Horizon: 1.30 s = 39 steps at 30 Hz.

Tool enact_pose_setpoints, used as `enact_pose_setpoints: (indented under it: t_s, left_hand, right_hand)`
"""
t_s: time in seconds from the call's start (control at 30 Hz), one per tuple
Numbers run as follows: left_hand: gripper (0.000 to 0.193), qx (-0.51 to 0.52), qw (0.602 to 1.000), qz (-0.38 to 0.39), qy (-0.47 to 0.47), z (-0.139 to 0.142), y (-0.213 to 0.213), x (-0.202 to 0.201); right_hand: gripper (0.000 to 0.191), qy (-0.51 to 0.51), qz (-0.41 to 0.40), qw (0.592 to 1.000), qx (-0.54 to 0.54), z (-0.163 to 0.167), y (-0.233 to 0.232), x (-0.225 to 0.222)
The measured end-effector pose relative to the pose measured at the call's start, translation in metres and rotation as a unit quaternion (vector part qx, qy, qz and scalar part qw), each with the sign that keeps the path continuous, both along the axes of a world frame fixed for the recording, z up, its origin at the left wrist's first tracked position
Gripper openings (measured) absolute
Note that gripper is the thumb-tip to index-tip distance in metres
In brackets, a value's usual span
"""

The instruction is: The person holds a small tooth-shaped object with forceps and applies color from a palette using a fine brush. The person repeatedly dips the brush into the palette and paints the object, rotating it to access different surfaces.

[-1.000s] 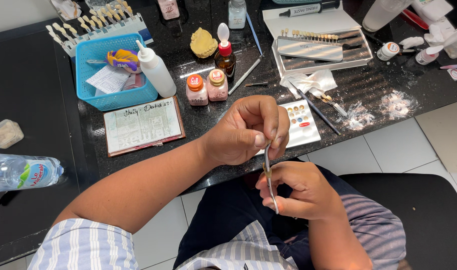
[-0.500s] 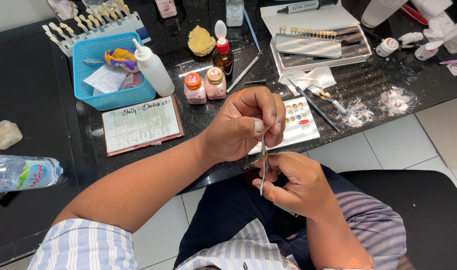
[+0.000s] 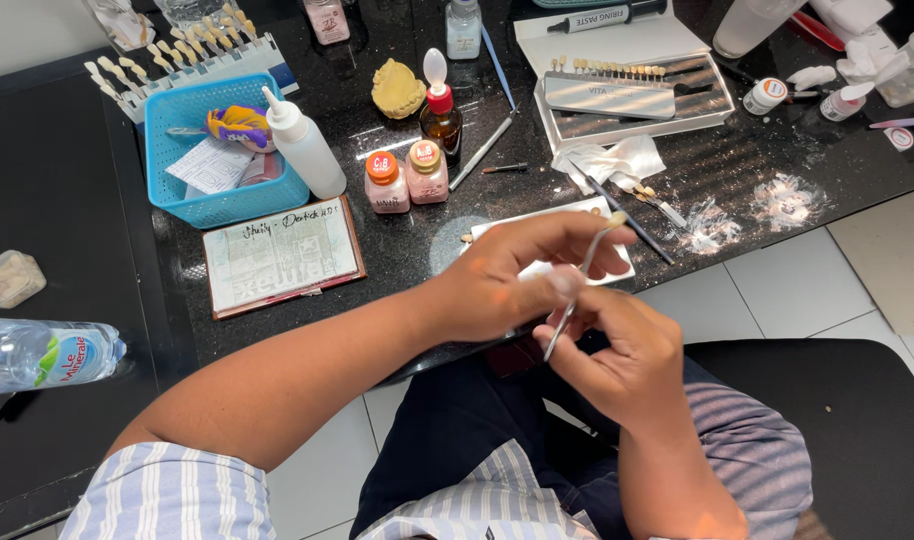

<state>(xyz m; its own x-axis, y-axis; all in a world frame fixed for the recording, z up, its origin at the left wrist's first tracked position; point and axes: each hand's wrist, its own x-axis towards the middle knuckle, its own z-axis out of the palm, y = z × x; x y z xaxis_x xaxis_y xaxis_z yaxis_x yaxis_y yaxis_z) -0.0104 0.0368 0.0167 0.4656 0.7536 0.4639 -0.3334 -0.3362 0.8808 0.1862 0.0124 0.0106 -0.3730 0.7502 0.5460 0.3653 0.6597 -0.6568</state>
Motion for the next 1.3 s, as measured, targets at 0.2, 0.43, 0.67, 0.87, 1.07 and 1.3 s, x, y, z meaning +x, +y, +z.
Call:
enact_pose_setpoints:
  t_s: [0.2,0.43,0.67,0.87,1.07,1.3]
  left_hand:
    - [0.040,0.012,0.976,0.143,0.164,0.010,-0.019,0.019]
    - [0.040,-0.014,0.960,0.245,0.131,0.006,-0.026,0.029]
    - [0.042,-0.052,0.967,0.250,0.015,-0.007,-0.013,0.023]
    - [0.043,0.047,0.938,0.332,0.085,-0.008,0.002,0.006]
    - [0.045,0.158,0.926,0.310,0.148,-0.009,0.002,-0.001]
    - [0.052,-0.105,0.989,-0.089,-0.046,-0.010,0.004,-0.005]
  right_hand:
    - [0.024,-0.009,-0.090,0.995,0.041,-0.003,-0.001,-0.004]
    - [0.036,0.070,-0.082,0.994,-0.027,-0.017,-0.008,-0.027]
    - [0.037,0.190,0.002,0.982,-0.015,-0.037,-0.011,-0.035]
    - [0.025,0.256,0.038,0.963,0.075,-0.047,0.000,-0.028]
    - [0.025,0.329,0.049,0.943,-0.016,-0.042,0.025,0.003]
    - [0.020,0.358,0.029,0.933,-0.030,-0.030,0.041,0.035]
